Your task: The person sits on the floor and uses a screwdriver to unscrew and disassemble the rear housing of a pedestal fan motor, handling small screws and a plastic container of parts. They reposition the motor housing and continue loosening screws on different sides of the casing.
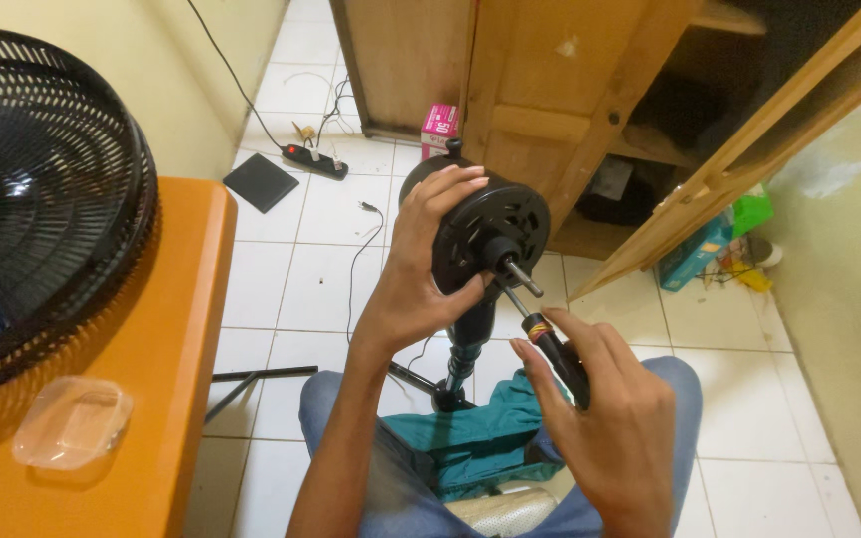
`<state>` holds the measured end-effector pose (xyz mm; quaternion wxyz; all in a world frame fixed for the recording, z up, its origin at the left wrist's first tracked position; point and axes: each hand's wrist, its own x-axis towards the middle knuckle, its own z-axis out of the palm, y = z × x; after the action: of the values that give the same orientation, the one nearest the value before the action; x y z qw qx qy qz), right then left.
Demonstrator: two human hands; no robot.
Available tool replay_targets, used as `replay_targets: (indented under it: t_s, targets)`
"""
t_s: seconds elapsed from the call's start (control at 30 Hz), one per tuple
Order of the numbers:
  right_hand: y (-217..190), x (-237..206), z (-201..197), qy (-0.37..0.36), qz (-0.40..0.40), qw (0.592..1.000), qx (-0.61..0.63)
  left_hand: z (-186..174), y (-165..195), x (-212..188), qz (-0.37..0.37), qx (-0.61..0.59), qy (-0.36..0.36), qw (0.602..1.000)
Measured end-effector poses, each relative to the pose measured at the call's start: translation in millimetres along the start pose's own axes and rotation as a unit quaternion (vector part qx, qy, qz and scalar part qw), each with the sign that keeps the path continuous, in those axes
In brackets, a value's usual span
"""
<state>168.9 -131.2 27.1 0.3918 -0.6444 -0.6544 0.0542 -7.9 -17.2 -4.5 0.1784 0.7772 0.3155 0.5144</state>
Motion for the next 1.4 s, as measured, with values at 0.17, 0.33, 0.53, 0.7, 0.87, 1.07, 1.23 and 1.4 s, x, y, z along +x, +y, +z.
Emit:
replay_targets:
  t_s: [0.17, 0.33, 0.53, 0.7, 0.87, 1.07, 1.23, 1.4]
  targets:
    - [3.8, 0.1, 0.2, -0.009, 0.018, 1.0, -0.006, 0.3, 1.0, -0.9, -0.004, -0.002, 0.001, 1.0]
    - [1.5, -1.6, -1.6, 0.01, -0.042, 0.999, 0.024, 0.7, 0.7, -1.5, -0.002, 0.001, 0.003, 1.0]
    - [1.6, -1.1, 1.9, 0.03, -0.028, 0.999, 0.006, -0.4, -2.1, -2.1, 0.005, 0.005, 0.003, 1.0]
    - [3.7, 0.7, 3.1, 0.011, -0.011, 1.0, 0.015, -1.2, -2.0, -1.2, 0.007, 0.009, 0.0, 1.0]
    - [2.4, -0.9, 1.3, 0.022, -0.046, 0.999, 0.019, -1.4, -2.3, -1.5, 0.002, 0.002, -0.002, 1.0]
    - [5.8, -1.0, 1.6, 0.003, -0.013, 1.0, 0.019, -0.5, -1.7, -1.8, -0.004, 0.001, -0.003, 1.0]
    - [6.2, -0.3, 4.3, -0.001, 0.007, 0.999, 0.041, -0.3, -1.7, -1.7, -0.008, 0.0, -0.001, 1.0]
    - [1.8, 0.5, 2.0, 0.016, -0.053, 0.998, 0.027, -1.0, -1.7, -1.8, -0.008, -0.001, -0.002, 1.0]
